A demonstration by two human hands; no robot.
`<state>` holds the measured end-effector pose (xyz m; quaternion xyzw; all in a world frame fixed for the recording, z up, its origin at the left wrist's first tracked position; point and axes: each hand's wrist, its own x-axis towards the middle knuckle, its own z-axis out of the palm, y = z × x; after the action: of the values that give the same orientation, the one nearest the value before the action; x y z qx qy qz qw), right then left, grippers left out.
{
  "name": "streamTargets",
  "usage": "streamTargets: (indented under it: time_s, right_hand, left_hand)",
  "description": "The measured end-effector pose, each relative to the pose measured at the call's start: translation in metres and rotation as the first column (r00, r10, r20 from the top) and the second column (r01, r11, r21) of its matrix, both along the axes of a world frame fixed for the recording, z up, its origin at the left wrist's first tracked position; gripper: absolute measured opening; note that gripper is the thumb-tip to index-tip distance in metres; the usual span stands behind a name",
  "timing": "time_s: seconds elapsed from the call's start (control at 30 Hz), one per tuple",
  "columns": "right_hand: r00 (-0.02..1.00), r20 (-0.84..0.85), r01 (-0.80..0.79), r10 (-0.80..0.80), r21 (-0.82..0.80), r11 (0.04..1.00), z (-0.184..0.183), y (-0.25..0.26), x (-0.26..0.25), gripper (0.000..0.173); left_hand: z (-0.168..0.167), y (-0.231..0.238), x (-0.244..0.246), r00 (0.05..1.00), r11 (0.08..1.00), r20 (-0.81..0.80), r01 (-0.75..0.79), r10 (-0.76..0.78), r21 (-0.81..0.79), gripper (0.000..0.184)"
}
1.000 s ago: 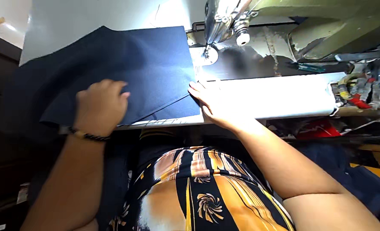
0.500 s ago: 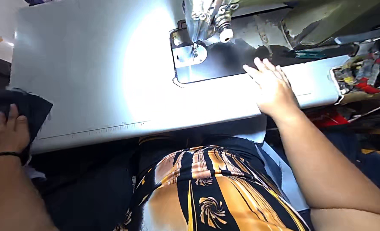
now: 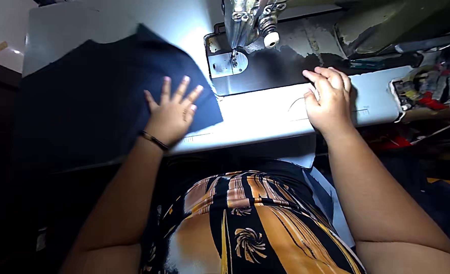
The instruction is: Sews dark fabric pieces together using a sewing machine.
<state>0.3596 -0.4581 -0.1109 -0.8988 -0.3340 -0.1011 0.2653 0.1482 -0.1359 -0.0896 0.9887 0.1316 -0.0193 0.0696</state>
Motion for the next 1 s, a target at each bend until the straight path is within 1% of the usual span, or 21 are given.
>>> streamTargets:
  time_s: [0.03, 0.1, 0.17, 0.23, 0.3, 0.37, 0.43, 0.53, 0.67, 0.83, 0.9, 1.0]
  right_hand:
    - [0.999, 0.021, -0.026, 0.025, 0.057, 0.998, -0.001, -0.001, -0.002, 0.039]
    - [0.992, 0.054, -0.119, 0.112, 0.157, 0.980, -0.005, 0.004, -0.012, 0.034]
    - [0.968, 0.064, -0.249, 0.241, 0.210, 0.945, -0.005, 0.019, -0.031, 0.027]
    - [0.924, 0.048, -0.377, 0.378, 0.260, 0.889, -0.007, 0.037, -0.050, 0.023]
    - [0.856, 0.040, -0.504, 0.516, 0.287, 0.814, -0.007, 0.053, -0.066, 0.023]
    - [0.797, 0.057, -0.595, 0.602, 0.250, 0.764, -0.009, 0.063, -0.076, 0.025]
    - [0.790, 0.080, -0.612, 0.608, 0.176, 0.771, -0.012, 0.065, -0.078, 0.026]
    - [0.794, 0.072, -0.608, 0.604, 0.109, 0.786, -0.013, 0.063, -0.077, 0.029]
    - [0.801, 0.078, -0.599, 0.594, 0.083, 0.797, -0.013, 0.063, -0.078, 0.030]
    - [0.806, 0.075, -0.592, 0.587, 0.077, 0.802, -0.014, 0.063, -0.079, 0.029]
    - [0.808, 0.079, -0.590, 0.584, 0.083, 0.803, -0.013, 0.064, -0.079, 0.029]
    - [0.812, 0.085, -0.583, 0.577, 0.088, 0.808, -0.013, 0.064, -0.080, 0.028]
  left_hand:
    - [-0.004, -0.019, 0.001, 0.998, 0.999, 0.019, 0.053, -0.053, -0.008, 0.054]
    - [-0.009, -0.039, -0.003, 0.991, 0.992, 0.058, 0.122, -0.120, -0.041, 0.053]
    - [-0.007, -0.043, -0.007, 0.988, 0.984, 0.059, 0.146, -0.141, -0.101, 0.053]
    - [-0.003, -0.045, -0.009, 0.989, 0.979, 0.056, 0.141, -0.134, -0.148, 0.052]
    - [-0.001, -0.046, -0.009, 0.987, 0.972, 0.097, 0.143, -0.127, -0.184, 0.050]
    - [-0.002, -0.049, -0.010, 0.980, 0.968, 0.151, 0.161, -0.133, -0.193, 0.046]
    - [-0.005, -0.054, -0.010, 0.963, 0.970, 0.226, 0.184, -0.146, -0.158, 0.042]
    - [-0.004, -0.062, -0.006, 0.942, 0.970, 0.290, 0.211, -0.169, -0.121, 0.038]
    - [-0.001, -0.071, -0.004, 0.933, 0.967, 0.297, 0.238, -0.204, -0.085, 0.041]
    - [-0.007, -0.078, -0.004, 0.857, 0.947, 0.406, 0.311, -0.317, 0.082, 0.032]
    - [-0.005, -0.077, -0.005, 0.860, 0.938, 0.377, 0.333, -0.344, 0.098, 0.031]
    - [0.007, -0.082, -0.006, 0.921, 0.952, 0.240, 0.296, -0.306, 0.078, 0.039]
